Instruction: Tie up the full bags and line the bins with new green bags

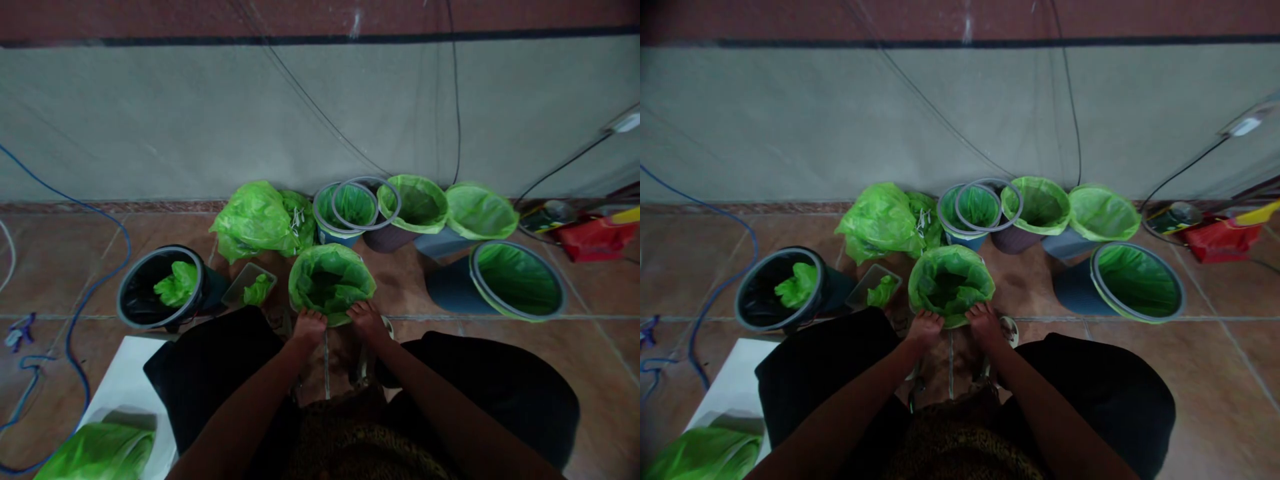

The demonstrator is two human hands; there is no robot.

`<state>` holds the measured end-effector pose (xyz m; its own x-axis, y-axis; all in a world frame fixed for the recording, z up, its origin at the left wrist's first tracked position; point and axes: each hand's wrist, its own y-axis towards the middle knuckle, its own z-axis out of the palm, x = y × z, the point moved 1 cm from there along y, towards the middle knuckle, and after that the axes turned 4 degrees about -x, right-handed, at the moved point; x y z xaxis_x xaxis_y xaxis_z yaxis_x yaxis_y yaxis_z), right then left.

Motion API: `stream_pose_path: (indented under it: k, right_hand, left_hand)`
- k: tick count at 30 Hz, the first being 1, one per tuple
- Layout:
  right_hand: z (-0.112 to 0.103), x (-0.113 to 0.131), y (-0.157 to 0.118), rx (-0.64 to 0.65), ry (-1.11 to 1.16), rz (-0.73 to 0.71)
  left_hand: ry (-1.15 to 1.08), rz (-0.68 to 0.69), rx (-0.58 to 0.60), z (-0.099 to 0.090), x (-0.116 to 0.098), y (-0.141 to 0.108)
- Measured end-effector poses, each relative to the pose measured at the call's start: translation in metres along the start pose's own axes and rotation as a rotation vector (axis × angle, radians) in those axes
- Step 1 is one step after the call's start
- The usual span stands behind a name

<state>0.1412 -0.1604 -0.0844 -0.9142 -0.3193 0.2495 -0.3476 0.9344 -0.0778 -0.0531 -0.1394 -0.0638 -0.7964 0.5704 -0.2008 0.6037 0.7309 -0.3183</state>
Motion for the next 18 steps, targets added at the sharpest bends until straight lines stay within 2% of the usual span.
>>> stream_pose_path:
  k: [5,10,13,15,18]
  right_hand:
    - [0.004,0.0,0.003,0.052,-0.067,0.011]
    - [0.009,0.021,-0.008,-0.024,-0.041,0.074]
    - [0.004,0.033,-0.011,-0.116,0.053,0.092]
    - [-0.001,0.035,-0.011,-0.191,0.154,0.148]
    - [-0.001,0.027,-0.011,-0.334,0.379,0.401]
  left_hand:
    - [-0.001,0.042,-0.011,-0.003,0.007,0.001]
    - [0.03,0.03,-0.036,-0.016,0.04,0.004]
    - [0.068,-0.054,-0.081,-0.028,0.061,0.003]
    - [0.101,-0.134,-0.126,-0.034,0.066,0.0]
    - [0.037,-0.359,-0.282,-0.037,0.059,-0.008]
